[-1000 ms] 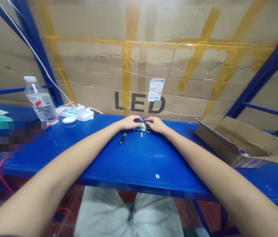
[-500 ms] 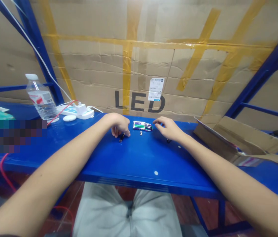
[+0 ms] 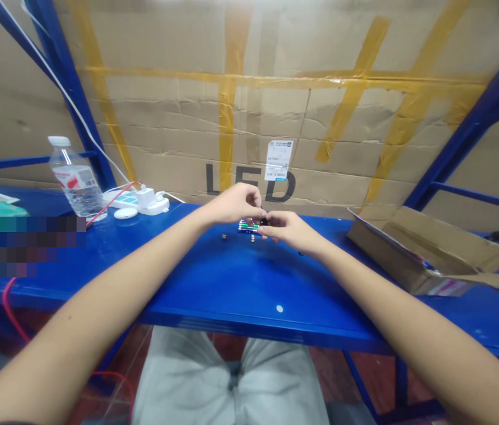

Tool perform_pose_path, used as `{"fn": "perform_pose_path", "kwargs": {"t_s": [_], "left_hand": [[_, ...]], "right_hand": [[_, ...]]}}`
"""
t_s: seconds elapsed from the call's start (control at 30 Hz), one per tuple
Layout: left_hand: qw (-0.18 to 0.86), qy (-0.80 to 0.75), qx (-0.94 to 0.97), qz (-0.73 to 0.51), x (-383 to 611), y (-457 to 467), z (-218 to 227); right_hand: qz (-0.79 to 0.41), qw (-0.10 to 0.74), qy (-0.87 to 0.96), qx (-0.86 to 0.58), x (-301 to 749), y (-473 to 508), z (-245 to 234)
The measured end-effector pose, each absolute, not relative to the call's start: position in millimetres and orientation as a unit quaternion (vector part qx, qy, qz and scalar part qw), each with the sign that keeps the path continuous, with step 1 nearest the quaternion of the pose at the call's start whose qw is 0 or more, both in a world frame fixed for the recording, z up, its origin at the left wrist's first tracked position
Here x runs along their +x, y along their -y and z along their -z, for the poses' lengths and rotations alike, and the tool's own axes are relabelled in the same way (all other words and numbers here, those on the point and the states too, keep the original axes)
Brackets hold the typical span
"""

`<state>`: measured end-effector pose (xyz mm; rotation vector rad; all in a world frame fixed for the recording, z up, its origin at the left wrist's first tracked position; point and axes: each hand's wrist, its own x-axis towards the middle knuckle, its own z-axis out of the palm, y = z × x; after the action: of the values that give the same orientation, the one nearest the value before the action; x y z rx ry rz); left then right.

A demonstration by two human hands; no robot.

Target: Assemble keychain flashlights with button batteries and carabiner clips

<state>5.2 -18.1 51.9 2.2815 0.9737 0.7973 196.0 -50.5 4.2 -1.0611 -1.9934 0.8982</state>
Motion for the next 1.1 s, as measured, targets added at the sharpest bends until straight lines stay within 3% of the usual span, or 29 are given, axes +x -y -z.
{"fn": "perform_pose_path", "kwargs": {"t_s": [0.1,0.23,0.4,0.53,1.1], "left_hand": [[0.259,-0.350,0.848,-0.303,19,17,-39],[0.140,-0.370,0.867,-0.302,15,5,-26],[0.005,-0.333,0.936,-0.114,7,-7,-6],[-0.052,-0.325,0.942,-0.058,9,-11,8],[0.058,-0.309,0.946,-0.077,5,-21,11]], "right_hand": [[-0.346,0.345,0.764,-0.421,198,48,-1],[-0.322,0.322,0.770,-0.447,209,33,8],[-0.304,0.341,0.758,-0.466,221,17,17],[-0.280,0.333,0.767,-0.472,223,15,19],[-0.215,0.278,0.825,-0.443,220,21,20]]}}
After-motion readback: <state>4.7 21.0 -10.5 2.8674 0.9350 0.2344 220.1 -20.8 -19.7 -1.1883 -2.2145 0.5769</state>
